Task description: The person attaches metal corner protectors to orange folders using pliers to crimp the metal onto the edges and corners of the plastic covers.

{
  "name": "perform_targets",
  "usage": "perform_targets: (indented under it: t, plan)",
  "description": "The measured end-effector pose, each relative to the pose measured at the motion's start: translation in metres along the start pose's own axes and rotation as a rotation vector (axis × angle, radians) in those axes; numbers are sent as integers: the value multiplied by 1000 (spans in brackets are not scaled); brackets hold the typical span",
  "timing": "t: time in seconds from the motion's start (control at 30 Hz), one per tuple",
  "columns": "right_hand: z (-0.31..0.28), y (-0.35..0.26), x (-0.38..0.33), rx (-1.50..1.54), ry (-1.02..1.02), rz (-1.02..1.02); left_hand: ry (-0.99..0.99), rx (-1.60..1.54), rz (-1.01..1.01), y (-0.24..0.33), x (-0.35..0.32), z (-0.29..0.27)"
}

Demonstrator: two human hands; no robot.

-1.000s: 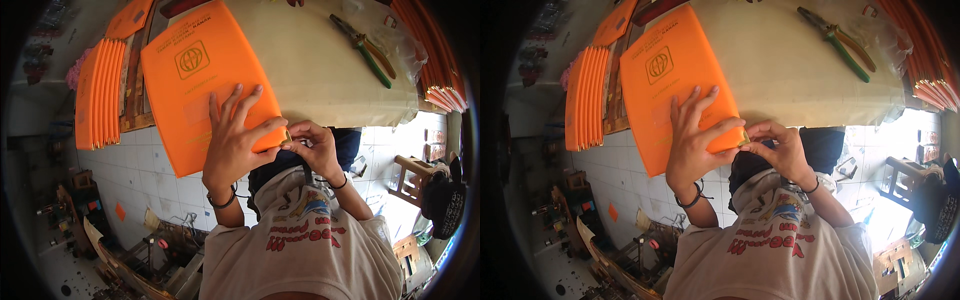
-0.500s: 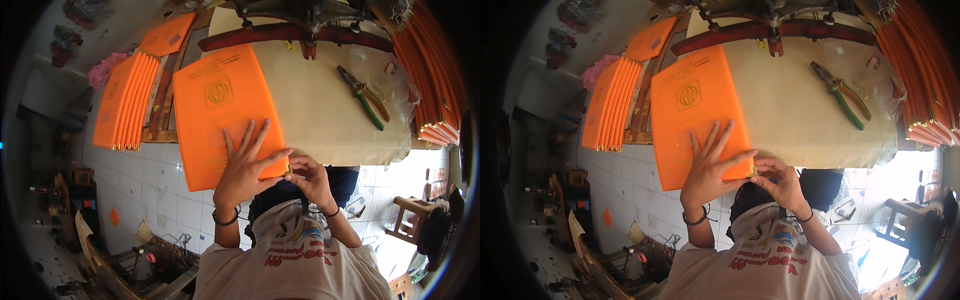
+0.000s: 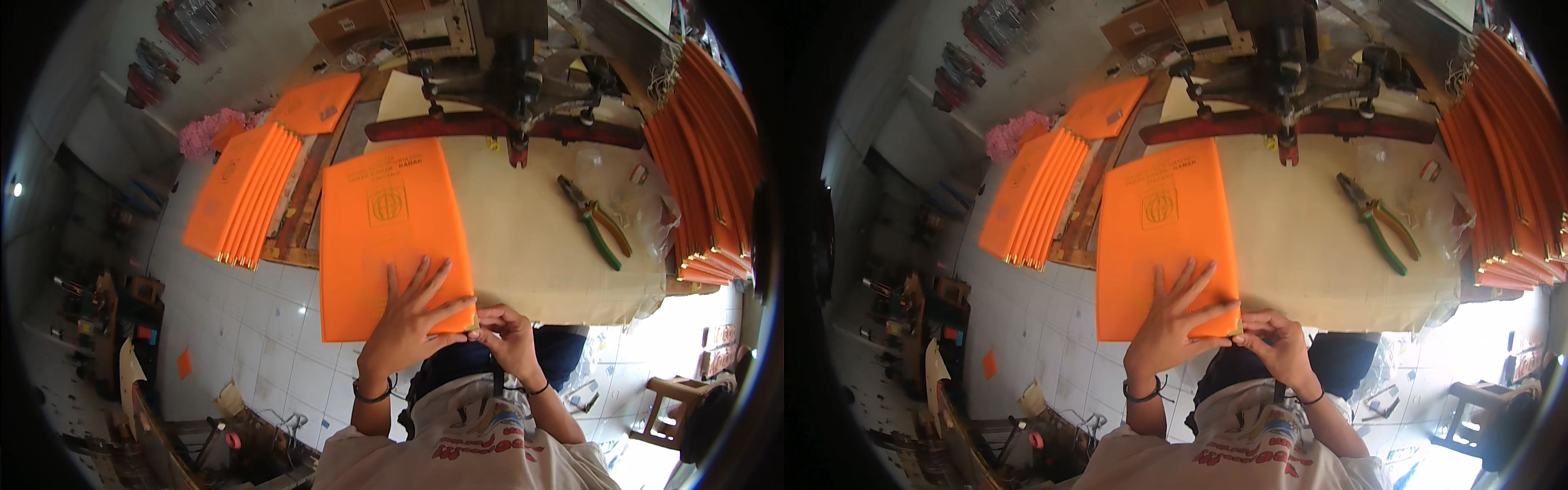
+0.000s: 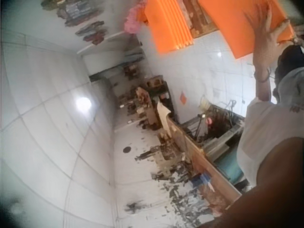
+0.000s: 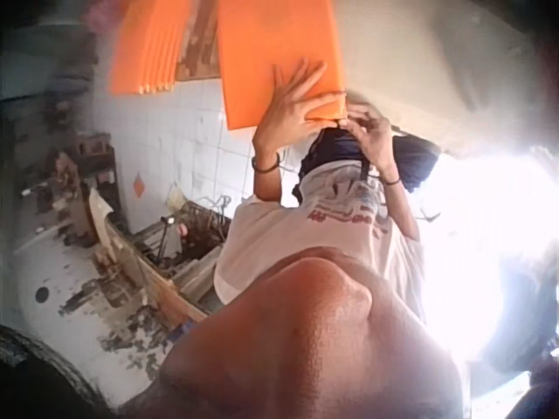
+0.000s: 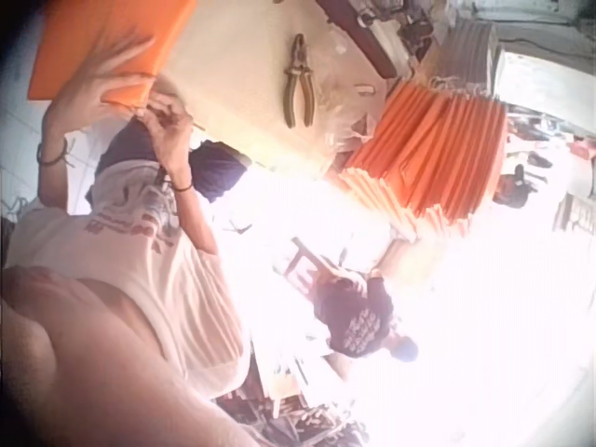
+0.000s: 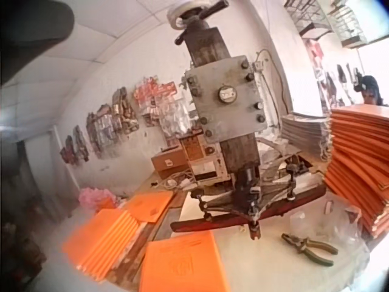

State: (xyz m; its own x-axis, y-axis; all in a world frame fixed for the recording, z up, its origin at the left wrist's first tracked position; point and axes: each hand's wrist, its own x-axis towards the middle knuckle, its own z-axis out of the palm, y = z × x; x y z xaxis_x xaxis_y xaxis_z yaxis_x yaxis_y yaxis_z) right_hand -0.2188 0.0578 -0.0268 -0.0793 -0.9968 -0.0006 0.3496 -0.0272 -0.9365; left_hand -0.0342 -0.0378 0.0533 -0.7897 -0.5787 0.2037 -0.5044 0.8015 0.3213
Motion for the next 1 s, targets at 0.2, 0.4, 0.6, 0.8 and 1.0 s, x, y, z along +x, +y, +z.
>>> perform_targets:
  t: [0.2, 0.4, 0.6, 0.8, 1.0]
  plan:
    - [3, -2, 0, 114, -42, 90, 33, -31, -17, 1, -7, -12]
    - [27, -3, 3, 84, -139, 66, 70, 24, -96, -8, -23, -22]
    - [54, 10, 14, -116, -109, -7, 161, 114, -226, -25, -45, -20]
    - [78, 25, 18, -1, -9, -7, 249, 113, -267, -34, -49, -12]
    - [93, 26, 22, 26, 26, -42, 318, 77, -309, -37, -46, -12]
